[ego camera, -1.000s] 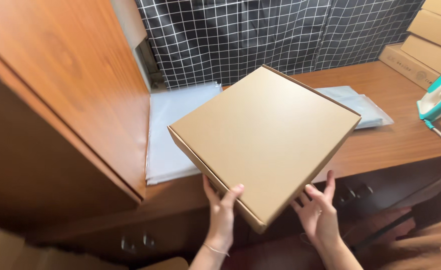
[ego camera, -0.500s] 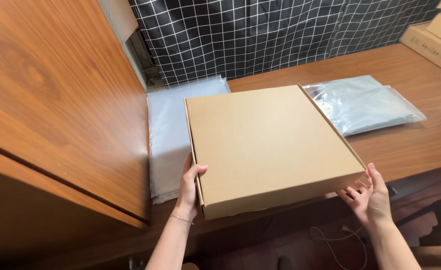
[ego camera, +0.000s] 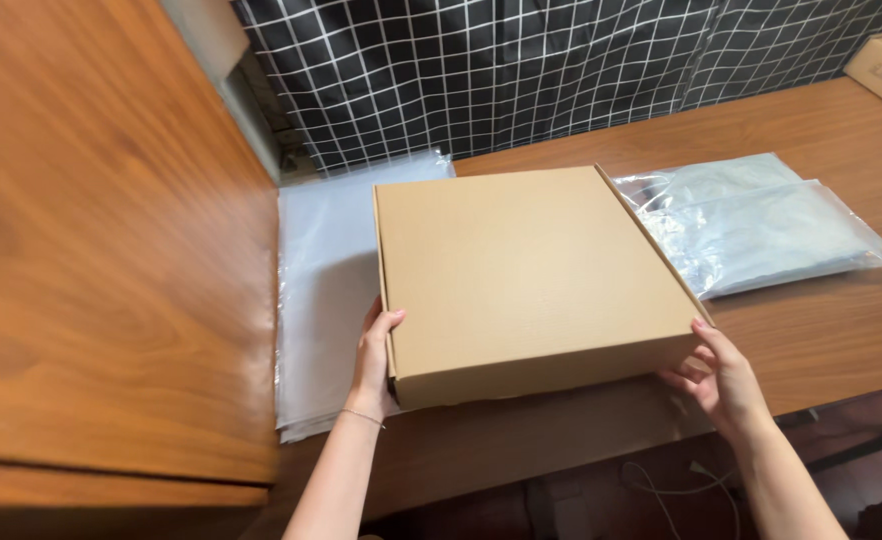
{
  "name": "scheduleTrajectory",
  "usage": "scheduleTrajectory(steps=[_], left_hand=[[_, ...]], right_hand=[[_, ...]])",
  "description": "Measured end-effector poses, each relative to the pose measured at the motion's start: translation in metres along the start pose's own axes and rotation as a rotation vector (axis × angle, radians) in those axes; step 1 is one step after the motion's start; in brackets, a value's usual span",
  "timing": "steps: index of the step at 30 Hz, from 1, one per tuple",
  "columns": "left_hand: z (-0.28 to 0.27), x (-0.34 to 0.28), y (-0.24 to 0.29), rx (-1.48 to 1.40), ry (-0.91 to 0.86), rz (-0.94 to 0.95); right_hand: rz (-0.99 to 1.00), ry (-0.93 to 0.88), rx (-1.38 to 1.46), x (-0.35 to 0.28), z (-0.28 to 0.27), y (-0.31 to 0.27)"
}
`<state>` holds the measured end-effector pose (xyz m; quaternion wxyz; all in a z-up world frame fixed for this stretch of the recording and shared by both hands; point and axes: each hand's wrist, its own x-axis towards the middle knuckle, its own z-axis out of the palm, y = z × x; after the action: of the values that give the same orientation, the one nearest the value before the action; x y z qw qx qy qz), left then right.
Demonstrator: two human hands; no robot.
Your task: The person irons a gray t-shirt on a wooden table, then folds it neatly. They place the folded t-shirt into a clear plastic bag and seal it. The person then places the bagged t-shirt into a cardboard box and closes it. Finally, they take a pair of light-colored jeans from a clothing rack and place them on the table.
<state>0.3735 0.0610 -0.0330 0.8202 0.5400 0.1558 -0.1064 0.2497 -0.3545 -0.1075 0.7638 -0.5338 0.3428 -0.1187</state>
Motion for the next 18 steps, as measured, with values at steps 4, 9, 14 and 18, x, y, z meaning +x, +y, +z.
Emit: scheduleTrajectory(steps=[4, 9, 14, 18], left_hand=[[0.001, 0.025, -0.012, -0.077, 0.016, -0.026], [0.004, 0.037, -0.018, 0.004, 0.091, -0.109], [0.011, 0.039, -0.019, -0.003, 0.187, -0.109], [0.017, 0.034, -0.011, 0.017, 0.202, -0.107]], right_hand=[[-0.026, 0.071, -0.087, 0.025, -0.006, 0.000], [0.018, 0.064, -0.367, 0.023, 0.011, -0.039], [0.167, 0.050, -0.694, 0.006, 0.034, -0.069], [0.267, 0.030, -0.797, -0.009, 0.052, -0.094]])
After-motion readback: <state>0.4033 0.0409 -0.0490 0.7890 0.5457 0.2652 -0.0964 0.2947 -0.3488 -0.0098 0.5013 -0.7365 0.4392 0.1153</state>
